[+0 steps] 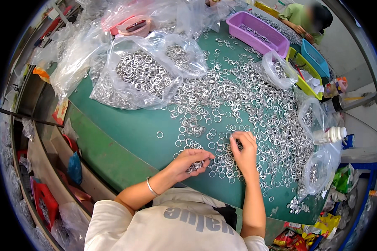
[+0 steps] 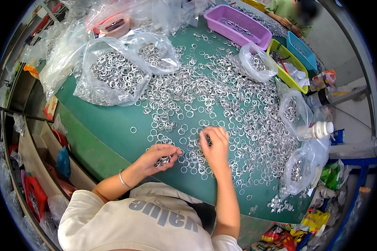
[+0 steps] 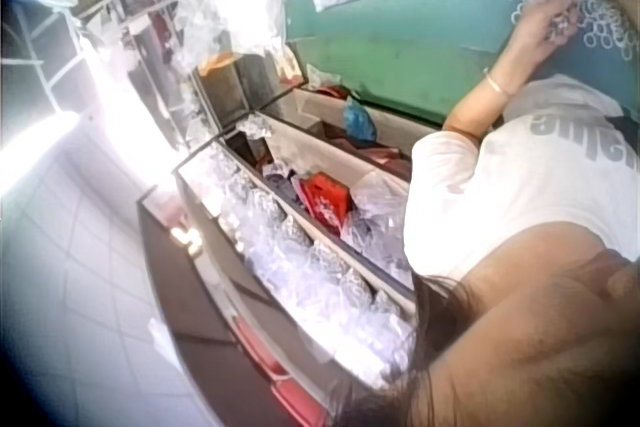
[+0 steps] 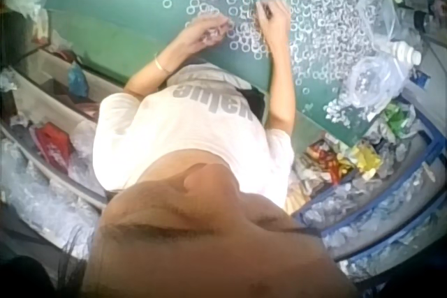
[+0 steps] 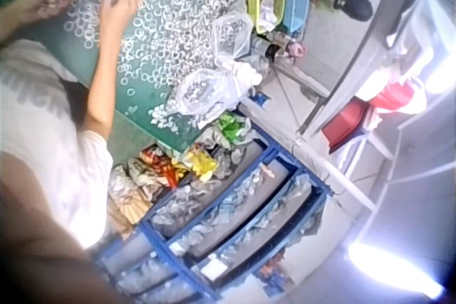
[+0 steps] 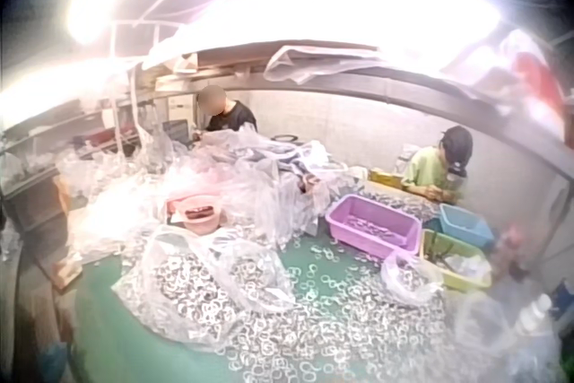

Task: The person sorts through a large pile of small metal rings on a table, picking up several at a time and moving them into a pile near themselves.

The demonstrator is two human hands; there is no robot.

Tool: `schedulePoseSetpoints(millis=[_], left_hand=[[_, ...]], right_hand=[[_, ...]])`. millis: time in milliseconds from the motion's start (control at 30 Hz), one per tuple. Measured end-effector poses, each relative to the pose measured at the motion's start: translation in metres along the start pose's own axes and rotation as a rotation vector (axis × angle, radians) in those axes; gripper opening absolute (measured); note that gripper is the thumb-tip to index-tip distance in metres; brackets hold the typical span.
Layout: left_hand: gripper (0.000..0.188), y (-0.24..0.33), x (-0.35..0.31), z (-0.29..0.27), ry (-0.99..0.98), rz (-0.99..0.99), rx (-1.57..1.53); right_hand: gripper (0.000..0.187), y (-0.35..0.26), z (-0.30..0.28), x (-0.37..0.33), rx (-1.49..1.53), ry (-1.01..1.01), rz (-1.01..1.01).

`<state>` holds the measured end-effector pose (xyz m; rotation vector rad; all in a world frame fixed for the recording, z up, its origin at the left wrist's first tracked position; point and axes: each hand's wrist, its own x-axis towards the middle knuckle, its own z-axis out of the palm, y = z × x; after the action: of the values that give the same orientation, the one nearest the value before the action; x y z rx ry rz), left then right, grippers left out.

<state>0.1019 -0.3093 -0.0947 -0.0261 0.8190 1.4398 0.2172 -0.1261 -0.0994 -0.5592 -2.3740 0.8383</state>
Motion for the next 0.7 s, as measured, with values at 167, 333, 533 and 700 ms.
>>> schedulePoseSetpoints(millis=[167, 333, 533, 700], left_hand=[[0.027, -0.009, -0.004, 0.005, -0.018, -0.064, 0.020], [0.031, -0.025, -0.004, 0.027, 0.057, -0.258, -0.003], [0.026, -0.045, -0.001, 0.016, -0.063, -0.289, -0.124], [0.029, -0.048, -0.003, 0.013, -0.131, -0.265, -0.127]], right_hand=[[0.004, -0.021, -0.041, -0.034, 0.038, -0.140, 0.230], [0.007, -0.049, -0.043, -0.063, 0.352, -0.173, 0.174], [0.005, -0.043, -0.046, -0.072, 0.208, -0.037, 0.121], [0.028, -0.014, -0.049, -0.077, -0.174, 0.075, 0.280]])
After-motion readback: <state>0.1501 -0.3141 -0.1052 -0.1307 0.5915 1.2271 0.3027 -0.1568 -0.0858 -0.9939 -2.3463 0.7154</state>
